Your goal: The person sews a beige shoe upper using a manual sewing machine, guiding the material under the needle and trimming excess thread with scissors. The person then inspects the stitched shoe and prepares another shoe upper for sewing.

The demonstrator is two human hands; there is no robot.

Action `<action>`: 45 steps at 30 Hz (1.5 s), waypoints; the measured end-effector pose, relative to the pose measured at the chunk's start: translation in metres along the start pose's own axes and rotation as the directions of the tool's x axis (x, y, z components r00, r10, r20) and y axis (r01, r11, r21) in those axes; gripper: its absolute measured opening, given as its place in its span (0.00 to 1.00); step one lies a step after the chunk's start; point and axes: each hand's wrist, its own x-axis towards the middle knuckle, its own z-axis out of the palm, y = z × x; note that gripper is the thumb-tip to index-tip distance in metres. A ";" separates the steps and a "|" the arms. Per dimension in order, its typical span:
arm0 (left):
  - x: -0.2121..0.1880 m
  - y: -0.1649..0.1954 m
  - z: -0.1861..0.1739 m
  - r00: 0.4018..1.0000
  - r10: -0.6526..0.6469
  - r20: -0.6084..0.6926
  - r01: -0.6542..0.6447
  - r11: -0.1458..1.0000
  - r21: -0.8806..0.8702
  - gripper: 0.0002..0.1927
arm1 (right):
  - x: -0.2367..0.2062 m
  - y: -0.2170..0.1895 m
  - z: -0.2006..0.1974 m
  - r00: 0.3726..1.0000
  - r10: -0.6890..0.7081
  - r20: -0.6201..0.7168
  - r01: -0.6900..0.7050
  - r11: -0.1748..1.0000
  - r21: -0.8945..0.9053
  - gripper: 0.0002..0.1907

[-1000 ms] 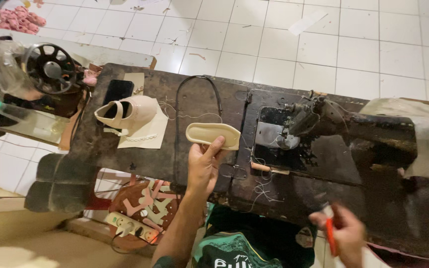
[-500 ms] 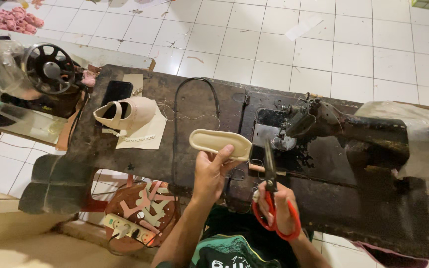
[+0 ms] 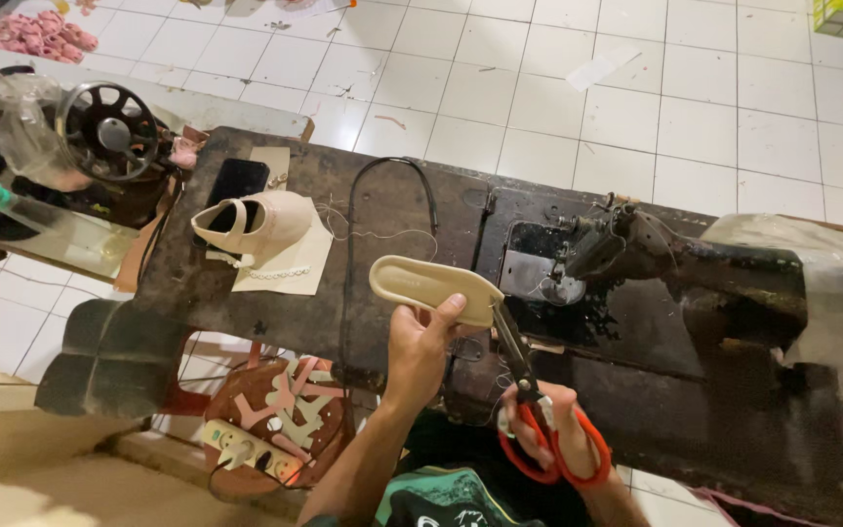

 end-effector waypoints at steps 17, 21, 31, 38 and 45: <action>0.004 -0.005 0.006 0.997 -0.067 0.040 0.074 0.967 -0.243 0.15 | 0.016 -0.016 0.030 0.970 -0.227 -0.087 0.215 0.968 -0.127 0.46; -0.001 0.008 0.005 0.993 0.007 -0.114 0.015 0.983 0.185 0.18 | 0.017 -0.007 0.021 0.945 -0.303 -0.124 0.303 0.953 -0.019 0.40; -0.009 0.013 0.002 0.999 0.023 0.041 -0.035 0.943 0.330 0.23 | 0.036 -0.043 0.033 0.820 -0.522 -0.235 0.435 0.835 -0.338 0.16; -0.002 0.014 -0.011 0.970 0.242 0.031 -0.244 0.955 0.171 0.14 | 0.041 -0.035 0.035 0.850 -0.406 -0.334 0.267 0.880 -0.392 0.20; -0.007 0.037 -0.026 0.708 0.530 0.467 -0.706 0.528 0.472 0.15 | 0.031 -0.047 0.027 0.824 -0.536 -0.183 0.212 0.592 -0.778 0.22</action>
